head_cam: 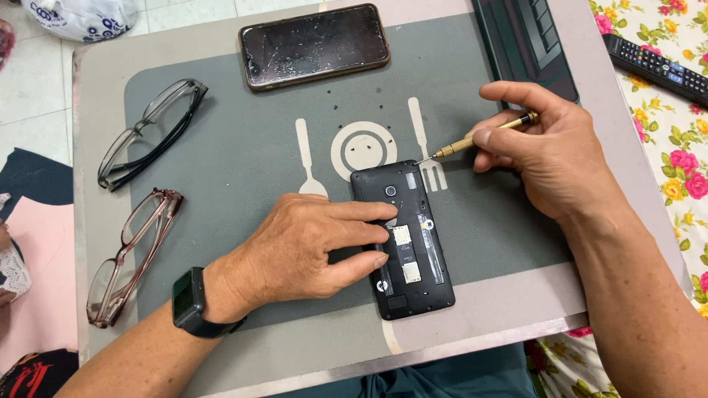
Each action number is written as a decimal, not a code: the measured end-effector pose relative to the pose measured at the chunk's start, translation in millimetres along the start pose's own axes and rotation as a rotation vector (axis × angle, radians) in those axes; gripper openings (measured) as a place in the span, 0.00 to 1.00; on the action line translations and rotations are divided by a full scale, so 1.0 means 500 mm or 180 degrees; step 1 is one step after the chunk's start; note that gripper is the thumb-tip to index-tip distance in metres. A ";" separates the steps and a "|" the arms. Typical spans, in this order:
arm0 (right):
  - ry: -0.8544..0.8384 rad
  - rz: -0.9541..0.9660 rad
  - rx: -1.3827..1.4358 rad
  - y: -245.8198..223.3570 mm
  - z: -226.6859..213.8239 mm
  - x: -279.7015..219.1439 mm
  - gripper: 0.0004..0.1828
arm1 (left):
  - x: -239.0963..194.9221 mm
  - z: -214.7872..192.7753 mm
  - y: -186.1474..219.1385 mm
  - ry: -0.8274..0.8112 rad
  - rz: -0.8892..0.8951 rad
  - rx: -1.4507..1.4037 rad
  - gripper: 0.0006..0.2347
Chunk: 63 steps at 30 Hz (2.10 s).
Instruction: The person uses a screwdriver to remove screws from the back of a disassembled smartphone. They then use their fingers to manipulate and remove a small internal component from the phone's chassis.
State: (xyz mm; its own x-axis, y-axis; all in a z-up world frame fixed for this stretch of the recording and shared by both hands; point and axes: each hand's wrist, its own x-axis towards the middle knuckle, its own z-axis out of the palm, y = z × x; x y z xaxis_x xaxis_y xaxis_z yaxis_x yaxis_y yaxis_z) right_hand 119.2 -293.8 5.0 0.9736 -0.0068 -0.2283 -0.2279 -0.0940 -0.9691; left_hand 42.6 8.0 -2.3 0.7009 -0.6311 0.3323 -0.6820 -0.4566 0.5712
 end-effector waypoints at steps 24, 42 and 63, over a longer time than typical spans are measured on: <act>0.0051 -0.0396 -0.0338 -0.004 0.015 -0.018 0.25 | -0.001 0.000 -0.001 -0.0076 0.0021 0.0106 0.08; 0.0214 -0.1518 -0.1778 -0.050 0.043 -0.088 0.25 | 0.000 0.002 0.005 0.0038 0.0099 0.0188 0.07; -0.0179 -0.3219 -0.2501 -0.090 0.060 -0.058 0.17 | 0.001 0.000 0.011 -0.0053 0.0033 0.0249 0.08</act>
State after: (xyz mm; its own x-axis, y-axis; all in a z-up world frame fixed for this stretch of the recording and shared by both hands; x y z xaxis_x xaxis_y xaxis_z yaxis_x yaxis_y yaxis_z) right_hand 100.6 -259.6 52.3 0.7011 0.4517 0.5517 0.6981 -0.5924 -0.4022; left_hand 39.2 5.1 0.9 0.6905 -0.6463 0.3250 -0.7040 -0.4971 0.5072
